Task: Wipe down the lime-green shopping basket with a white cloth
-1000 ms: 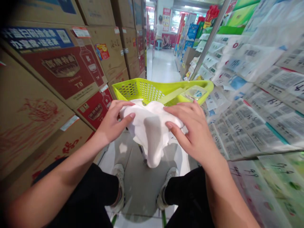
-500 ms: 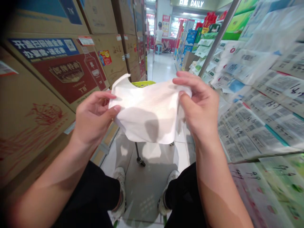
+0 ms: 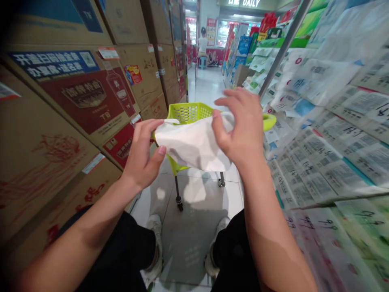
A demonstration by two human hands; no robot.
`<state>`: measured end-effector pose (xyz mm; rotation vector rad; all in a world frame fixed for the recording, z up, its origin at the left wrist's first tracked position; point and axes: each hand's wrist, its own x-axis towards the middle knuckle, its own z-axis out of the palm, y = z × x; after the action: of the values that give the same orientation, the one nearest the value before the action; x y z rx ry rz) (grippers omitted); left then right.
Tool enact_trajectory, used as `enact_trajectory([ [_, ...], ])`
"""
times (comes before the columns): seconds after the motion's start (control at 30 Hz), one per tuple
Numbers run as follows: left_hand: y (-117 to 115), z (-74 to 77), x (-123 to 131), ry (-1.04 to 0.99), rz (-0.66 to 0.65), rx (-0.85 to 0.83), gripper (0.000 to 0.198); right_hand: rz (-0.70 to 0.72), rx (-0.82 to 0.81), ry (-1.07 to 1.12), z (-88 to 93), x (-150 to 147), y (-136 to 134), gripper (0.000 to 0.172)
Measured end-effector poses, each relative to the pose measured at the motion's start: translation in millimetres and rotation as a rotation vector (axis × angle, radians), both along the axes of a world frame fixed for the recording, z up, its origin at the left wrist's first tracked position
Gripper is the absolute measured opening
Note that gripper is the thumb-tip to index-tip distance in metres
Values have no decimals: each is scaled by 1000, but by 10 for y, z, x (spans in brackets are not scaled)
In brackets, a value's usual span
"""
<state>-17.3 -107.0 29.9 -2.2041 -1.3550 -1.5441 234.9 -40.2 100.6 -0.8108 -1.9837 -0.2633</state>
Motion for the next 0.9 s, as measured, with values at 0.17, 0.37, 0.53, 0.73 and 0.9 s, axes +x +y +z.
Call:
enact_trajectory([
  [0.17,159,-42,-75,0,35,54,74,154,-140,-347,-81,-392,-300,42],
  [0.37,196,-64,-128,171,-23,99,76,27,-170,-256,-152,-86,-35,56],
  [0.53,211,8,-34,128,-38,56,59,-87,-151,-105,-203,388,392,66],
  [0.73,222,45,224,-97,-81,-24,53,-10,-83,-128,-273,293,293,57],
  [0.9,284,-38,229,-211,-86,2,62,101,-33,-247,-363,-288,-253,42],
])
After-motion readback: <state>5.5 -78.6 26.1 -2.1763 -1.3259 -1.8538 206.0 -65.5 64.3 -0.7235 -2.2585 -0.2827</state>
